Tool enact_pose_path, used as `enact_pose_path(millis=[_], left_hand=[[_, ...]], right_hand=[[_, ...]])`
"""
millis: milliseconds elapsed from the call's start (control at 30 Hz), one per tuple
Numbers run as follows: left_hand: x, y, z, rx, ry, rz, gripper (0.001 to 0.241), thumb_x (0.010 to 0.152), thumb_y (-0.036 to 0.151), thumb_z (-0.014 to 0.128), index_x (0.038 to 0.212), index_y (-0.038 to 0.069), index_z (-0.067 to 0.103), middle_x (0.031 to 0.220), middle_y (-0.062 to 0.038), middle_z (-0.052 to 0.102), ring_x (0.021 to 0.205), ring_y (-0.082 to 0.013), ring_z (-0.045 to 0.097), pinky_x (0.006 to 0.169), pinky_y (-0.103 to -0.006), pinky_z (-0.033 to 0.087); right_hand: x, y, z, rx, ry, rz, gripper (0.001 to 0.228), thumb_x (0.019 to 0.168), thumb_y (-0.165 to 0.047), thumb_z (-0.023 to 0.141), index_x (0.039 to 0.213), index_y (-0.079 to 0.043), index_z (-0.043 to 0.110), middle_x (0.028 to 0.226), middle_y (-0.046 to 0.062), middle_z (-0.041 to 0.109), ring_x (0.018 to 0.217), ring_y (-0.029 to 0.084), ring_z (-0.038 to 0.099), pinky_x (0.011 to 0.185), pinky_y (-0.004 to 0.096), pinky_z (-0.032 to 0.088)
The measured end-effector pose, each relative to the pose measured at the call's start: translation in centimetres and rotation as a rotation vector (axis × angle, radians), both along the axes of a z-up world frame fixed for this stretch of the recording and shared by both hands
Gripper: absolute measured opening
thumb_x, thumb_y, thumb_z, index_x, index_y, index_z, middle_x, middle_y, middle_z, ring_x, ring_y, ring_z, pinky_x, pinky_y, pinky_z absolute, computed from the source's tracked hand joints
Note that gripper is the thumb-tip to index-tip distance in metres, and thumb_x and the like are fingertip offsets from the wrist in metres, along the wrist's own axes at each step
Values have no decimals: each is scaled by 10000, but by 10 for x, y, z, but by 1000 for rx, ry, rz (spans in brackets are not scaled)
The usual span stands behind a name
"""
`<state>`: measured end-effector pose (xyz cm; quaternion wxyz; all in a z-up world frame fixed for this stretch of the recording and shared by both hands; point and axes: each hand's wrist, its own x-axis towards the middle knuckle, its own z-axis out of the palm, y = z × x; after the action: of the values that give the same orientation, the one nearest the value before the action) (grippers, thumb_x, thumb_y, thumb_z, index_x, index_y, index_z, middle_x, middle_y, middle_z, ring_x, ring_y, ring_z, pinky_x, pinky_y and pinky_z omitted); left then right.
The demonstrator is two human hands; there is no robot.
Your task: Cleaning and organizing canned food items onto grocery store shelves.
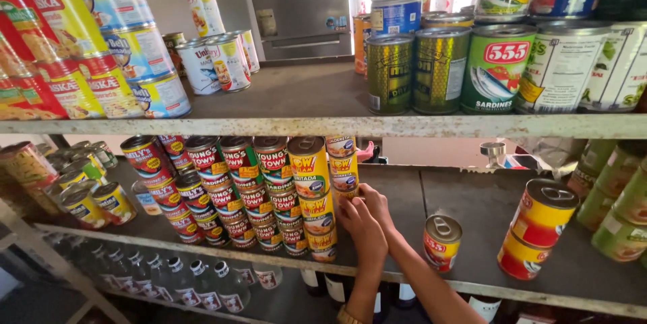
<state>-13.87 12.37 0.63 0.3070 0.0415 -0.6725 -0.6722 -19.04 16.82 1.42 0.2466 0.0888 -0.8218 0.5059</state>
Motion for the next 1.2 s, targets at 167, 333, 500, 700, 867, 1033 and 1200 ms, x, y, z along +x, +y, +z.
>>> enact_pose_path(millis=[167, 333, 500, 700, 867, 1033, 1200], left_hand=[[40, -6, 3, -91, 14, -42, 839, 1038, 567, 344, 1553, -86, 236, 1593, -372, 171, 1473, -494, 215, 1202, -484, 193], [76, -10, 14, -61, 43, -114, 907, 1004, 617, 357, 1542, -101, 222, 1579, -389, 169, 1482, -498, 242, 1214, -476, 211], [100, -15, 16, -144, 23, -178, 972, 1009, 647, 328, 1567, -116, 100, 1605, -432, 33, 1518, -534, 112, 1223, -514, 141], [105, -20, 23, -213, -11, -186, 1025, 1000, 625, 413, 1542, -159, 36, 1582, -446, 36, 1499, -539, 140, 1221, -505, 166], [103, -22, 16, -260, -7, -179, 1012, 1019, 600, 412, 1522, -198, 45, 1590, -454, 27, 1515, -539, 113, 1233, -498, 147], [103, -23, 17, -256, -13, -205, 1040, 1022, 645, 368, 1513, -216, 51, 1592, -459, 27, 1523, -535, 120, 1239, -489, 150], [102, -27, 22, -248, -104, -233, 1125, 959, 732, 329, 1527, -189, 24, 1569, -451, 46, 1481, -538, 199, 1203, -483, 227]], right_hand=[[42, -4, 9, -124, 44, 137, 397, 818, -236, 759, 1151, -47, 653, 976, 131, 791, 917, 186, 776, 748, 353, 616], [35, 2, -15, -305, 90, 320, 403, 905, -243, 665, 1239, -24, 618, 1102, 149, 730, 1040, 208, 717, 840, 367, 603], [46, -7, -4, -902, -371, 498, 406, 962, -267, 589, 1185, 70, 635, 1072, 183, 725, 967, 260, 717, 800, 384, 609], [53, -14, -7, -505, -13, 447, 334, 896, -24, 656, 1220, 33, 602, 1119, 119, 721, 1043, 210, 724, 861, 354, 637], [68, -13, 35, -147, -128, 371, 345, 832, 34, 697, 1175, 33, 651, 1100, 121, 769, 1037, 213, 750, 866, 336, 647], [65, -13, 25, -208, -68, 418, 345, 835, 4, 662, 1178, 30, 625, 1116, 124, 744, 1073, 227, 724, 884, 358, 634], [63, -17, 26, -667, -368, 503, 337, 963, -205, 509, 1133, 38, 670, 1112, 139, 704, 1112, 250, 659, 938, 405, 575]])
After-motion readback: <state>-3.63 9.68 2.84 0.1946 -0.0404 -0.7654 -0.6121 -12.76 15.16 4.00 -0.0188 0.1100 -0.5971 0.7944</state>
